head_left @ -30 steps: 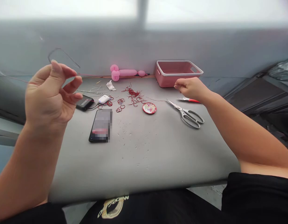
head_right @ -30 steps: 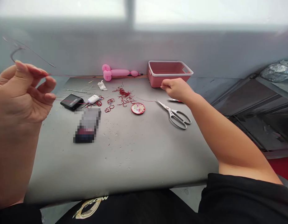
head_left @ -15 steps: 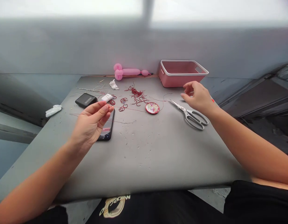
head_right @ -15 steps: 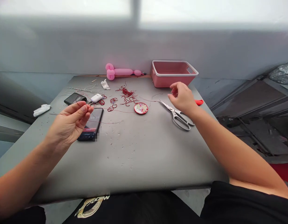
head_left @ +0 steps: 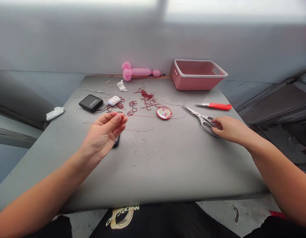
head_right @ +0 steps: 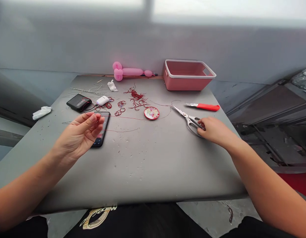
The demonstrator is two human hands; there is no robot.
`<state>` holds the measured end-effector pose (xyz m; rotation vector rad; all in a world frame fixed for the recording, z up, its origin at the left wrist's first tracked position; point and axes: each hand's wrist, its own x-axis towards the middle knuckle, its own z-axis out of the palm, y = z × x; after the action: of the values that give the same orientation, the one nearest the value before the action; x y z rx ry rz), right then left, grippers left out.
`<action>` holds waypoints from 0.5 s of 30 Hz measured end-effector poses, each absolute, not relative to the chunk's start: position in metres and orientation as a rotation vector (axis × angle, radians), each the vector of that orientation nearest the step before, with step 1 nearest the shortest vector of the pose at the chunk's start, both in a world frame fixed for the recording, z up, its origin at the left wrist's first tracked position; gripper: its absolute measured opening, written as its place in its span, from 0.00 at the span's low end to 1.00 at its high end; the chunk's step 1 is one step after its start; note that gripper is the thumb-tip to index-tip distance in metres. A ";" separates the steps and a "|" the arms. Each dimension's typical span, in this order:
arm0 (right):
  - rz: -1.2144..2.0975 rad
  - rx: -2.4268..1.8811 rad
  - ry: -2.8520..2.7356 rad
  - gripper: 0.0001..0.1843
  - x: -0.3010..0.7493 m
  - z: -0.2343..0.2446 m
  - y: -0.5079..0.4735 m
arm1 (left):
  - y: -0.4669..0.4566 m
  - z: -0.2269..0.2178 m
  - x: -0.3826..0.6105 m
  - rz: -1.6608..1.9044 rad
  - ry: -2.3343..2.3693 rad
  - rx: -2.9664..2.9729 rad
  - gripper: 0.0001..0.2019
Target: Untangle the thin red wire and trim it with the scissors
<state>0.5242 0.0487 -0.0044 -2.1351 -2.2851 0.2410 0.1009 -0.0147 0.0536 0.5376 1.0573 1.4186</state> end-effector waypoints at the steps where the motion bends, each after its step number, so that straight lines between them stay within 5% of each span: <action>1: 0.214 -2.150 -2.280 0.05 0.528 -0.004 0.049 | -0.015 0.054 0.102 1.428 1.055 0.536 0.05; 8: -0.028 -2.207 -2.057 0.15 0.548 -0.002 0.034 | -0.016 0.059 0.105 1.445 1.048 0.532 0.06; 15: -0.034 -1.442 -2.275 0.18 0.497 0.008 -0.013 | -0.014 0.073 0.118 1.444 0.994 0.536 0.05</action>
<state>0.4975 -0.0125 0.0076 -1.4419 -2.2749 -0.0339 0.1179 -0.0143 0.0728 0.5358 0.9939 1.4442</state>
